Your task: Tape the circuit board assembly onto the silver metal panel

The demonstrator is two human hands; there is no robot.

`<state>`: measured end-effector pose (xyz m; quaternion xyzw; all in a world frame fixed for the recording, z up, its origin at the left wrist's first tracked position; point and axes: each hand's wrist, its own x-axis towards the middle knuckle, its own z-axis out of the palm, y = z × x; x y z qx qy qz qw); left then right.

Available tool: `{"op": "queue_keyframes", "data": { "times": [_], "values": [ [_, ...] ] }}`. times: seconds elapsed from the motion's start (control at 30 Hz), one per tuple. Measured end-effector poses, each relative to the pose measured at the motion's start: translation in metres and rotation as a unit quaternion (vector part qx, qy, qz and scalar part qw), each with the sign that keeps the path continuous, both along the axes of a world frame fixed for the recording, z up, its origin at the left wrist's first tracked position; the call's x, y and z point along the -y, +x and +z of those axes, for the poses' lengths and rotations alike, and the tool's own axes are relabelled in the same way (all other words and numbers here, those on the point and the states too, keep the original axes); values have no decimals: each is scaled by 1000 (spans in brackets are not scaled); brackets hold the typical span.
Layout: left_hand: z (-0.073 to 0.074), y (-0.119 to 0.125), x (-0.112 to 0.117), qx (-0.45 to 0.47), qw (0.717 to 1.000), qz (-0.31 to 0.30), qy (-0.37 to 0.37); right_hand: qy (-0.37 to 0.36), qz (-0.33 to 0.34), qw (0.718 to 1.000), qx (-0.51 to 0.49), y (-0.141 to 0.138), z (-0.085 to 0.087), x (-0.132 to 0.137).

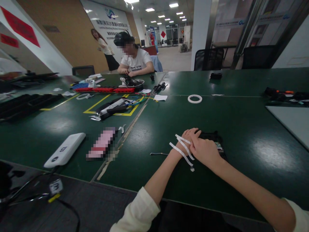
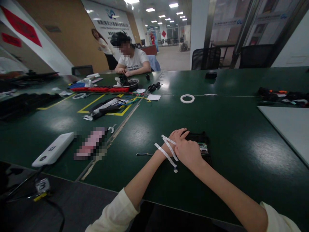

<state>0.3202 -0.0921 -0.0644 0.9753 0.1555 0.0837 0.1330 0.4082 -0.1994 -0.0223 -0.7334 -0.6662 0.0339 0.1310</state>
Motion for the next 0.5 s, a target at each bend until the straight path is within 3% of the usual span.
{"op": "queue_keyframes", "data": {
  "times": [0.13, 0.23, 0.37, 0.5],
  "values": [
    [0, 1, 2, 2, 1000, 8, 16, -11, 11, 1000, -8, 9, 9, 11],
    [1, 4, 5, 5, 999, 31, 28, -34, -42, 997, -50, 44, 12, 23],
    [3, 6, 7, -3, 999, 41, 21, -11, -170, 983, -69, 147, 0, 49],
    [8, 5, 7, -6, 999, 35, -6, -1, -317, 948, 30, 286, -44, 100]
  ]
}}
